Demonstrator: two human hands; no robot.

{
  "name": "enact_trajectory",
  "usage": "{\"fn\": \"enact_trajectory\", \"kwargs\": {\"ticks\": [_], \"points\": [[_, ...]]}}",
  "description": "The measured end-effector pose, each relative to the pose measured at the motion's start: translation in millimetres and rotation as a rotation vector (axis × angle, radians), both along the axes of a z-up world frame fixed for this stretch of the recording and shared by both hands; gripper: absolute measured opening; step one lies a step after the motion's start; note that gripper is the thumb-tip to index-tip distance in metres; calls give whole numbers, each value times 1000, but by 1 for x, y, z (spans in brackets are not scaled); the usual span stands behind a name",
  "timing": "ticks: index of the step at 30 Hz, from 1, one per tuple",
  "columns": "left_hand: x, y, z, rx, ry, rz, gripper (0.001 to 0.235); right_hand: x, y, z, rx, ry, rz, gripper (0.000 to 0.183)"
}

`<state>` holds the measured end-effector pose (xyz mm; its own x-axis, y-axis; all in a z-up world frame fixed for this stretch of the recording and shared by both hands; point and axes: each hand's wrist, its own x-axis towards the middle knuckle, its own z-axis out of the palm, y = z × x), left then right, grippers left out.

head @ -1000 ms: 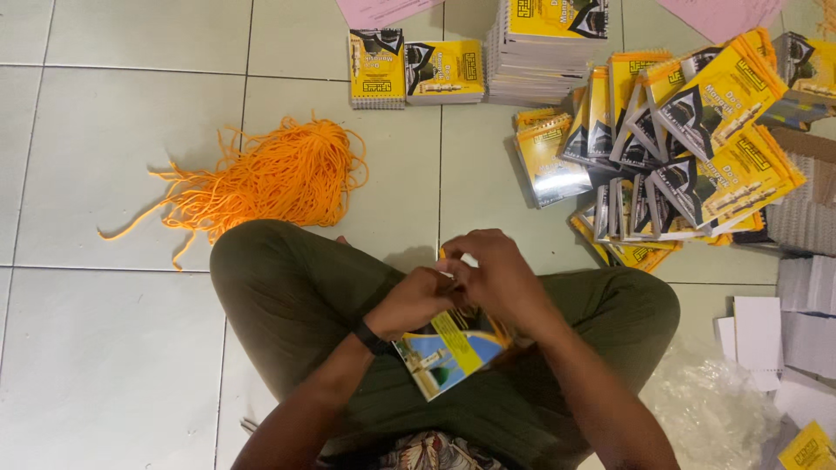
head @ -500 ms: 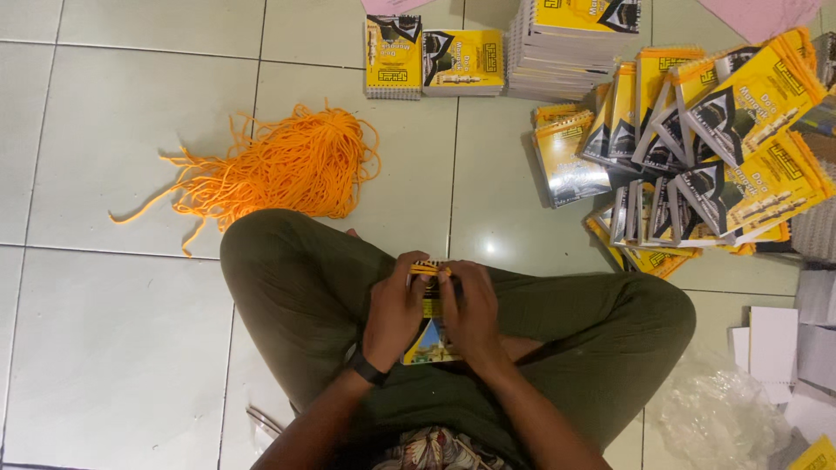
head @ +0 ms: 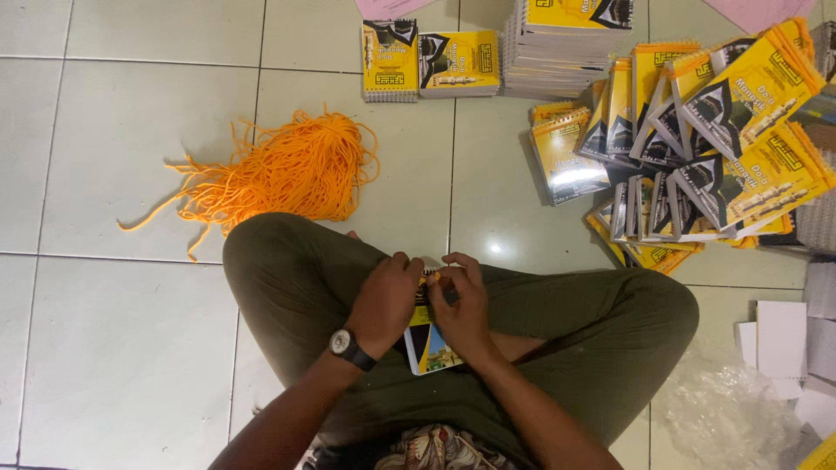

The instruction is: The person sits on the floor and ties orange string around the spiral binding of small notebooks. They pull the string through the binding, wrap it around the cover, and tie a knot to secure it. The person handles the notebooks and string by hand, placing the finished items into a pile.

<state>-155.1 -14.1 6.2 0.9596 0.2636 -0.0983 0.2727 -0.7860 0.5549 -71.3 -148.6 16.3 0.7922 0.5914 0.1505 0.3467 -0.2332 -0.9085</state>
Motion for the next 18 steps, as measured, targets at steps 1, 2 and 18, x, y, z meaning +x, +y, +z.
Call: {"fn": "enact_trajectory", "kwargs": {"ticks": [1, 2, 18], "points": [[-1, 4, 7, -20, 2, -31, 27, -1, 0, 3, 9, 15, 26, 4], [1, 8, 5, -18, 3, -33, 27, 0, 0, 3, 11, 15, 25, 4], [6, -5, 36, 465, 144, -271, 19, 12, -2, -34, 64, 160, 65, 8]]}}
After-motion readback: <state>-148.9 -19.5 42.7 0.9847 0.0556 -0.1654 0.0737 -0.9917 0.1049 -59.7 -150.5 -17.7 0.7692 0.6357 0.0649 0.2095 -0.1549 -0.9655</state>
